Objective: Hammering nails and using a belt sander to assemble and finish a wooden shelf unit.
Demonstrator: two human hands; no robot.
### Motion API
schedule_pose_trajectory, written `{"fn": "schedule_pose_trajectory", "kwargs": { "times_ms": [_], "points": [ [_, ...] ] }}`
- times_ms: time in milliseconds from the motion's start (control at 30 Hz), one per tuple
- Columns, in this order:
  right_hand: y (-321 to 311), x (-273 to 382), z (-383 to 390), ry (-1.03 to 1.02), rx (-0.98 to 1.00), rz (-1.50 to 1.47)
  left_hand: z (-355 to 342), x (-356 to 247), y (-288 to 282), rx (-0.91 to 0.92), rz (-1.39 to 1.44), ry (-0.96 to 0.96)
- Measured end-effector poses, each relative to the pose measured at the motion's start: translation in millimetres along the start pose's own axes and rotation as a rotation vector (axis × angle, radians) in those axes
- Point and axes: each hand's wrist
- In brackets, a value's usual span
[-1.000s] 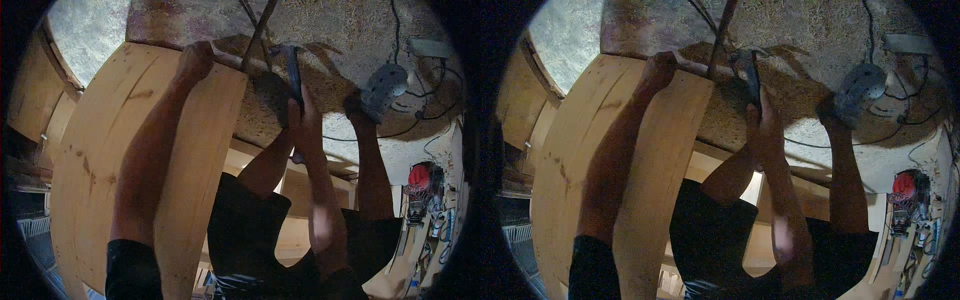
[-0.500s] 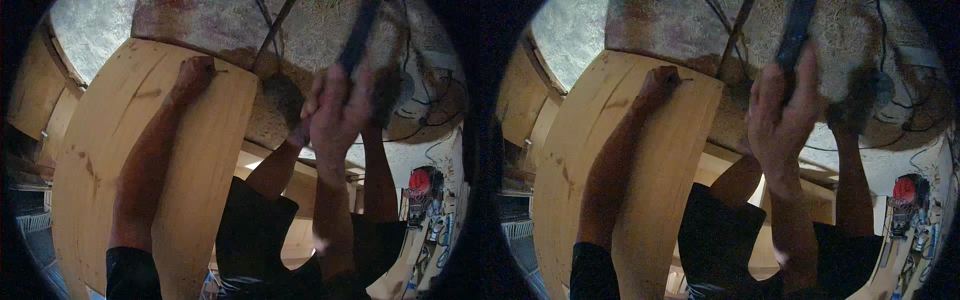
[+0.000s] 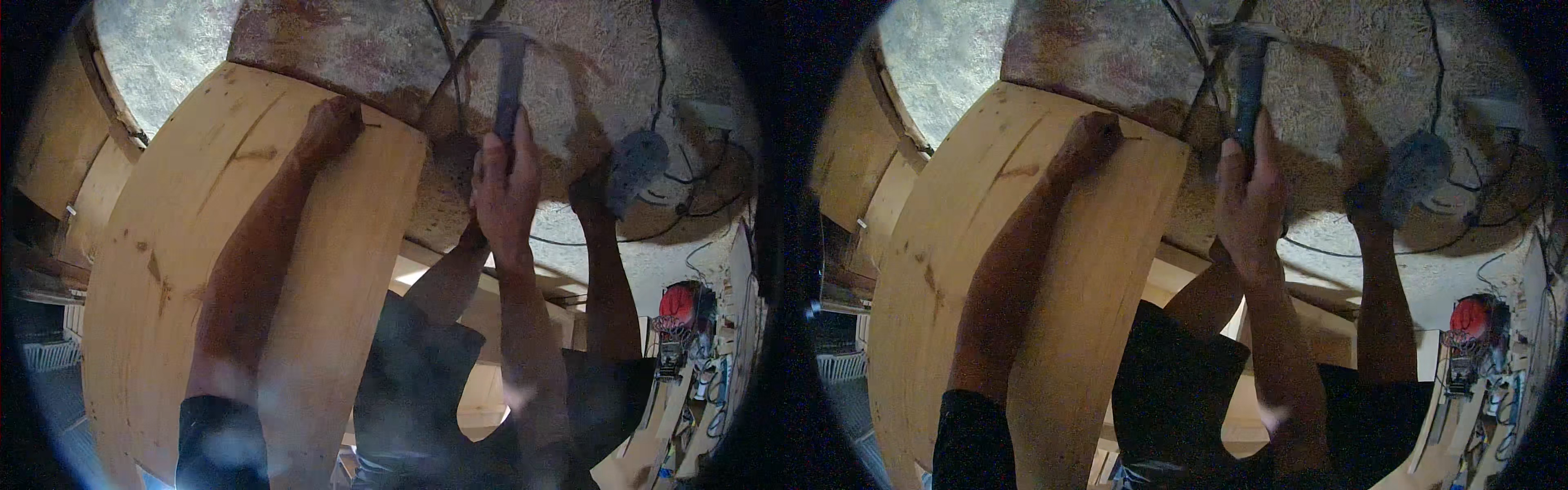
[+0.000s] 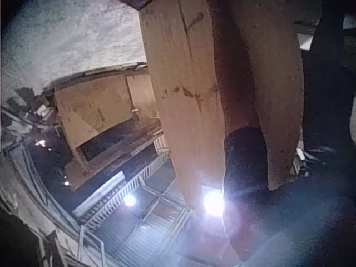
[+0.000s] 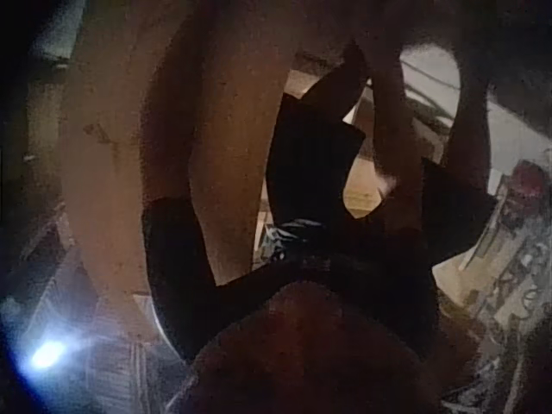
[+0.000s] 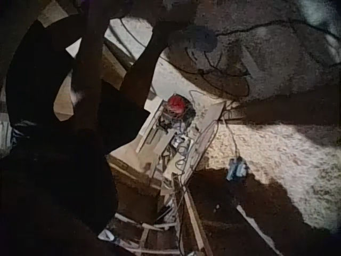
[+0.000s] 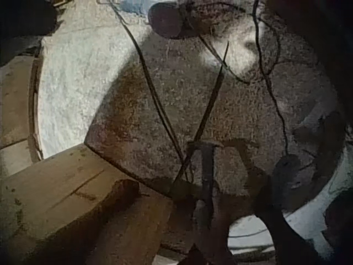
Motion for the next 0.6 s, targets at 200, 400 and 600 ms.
{"fn": "schedule_pose_trajectory", "kwargs": {
  "times_ms": [200,400,600],
  "points": [
    [29,-21,29,-0.097,-0.244,0.369,-6,11,6,0.015,-0.006,0.101],
    [14,-50,16,-0.499,0.277,0.369,-12,2,0,0.035,0.025,0.022],
    [-1,-4,-9,0.110,0.159,0.134,-39,59,-52,-0.165,-0.197,-0.040]
  ]
}}
Point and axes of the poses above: each hand's wrist, its own z-axis away from the middle knuckle, its own y-axis out of the palm, x = y × z, and after that the axes turned 12 degrees about -x, right-handed
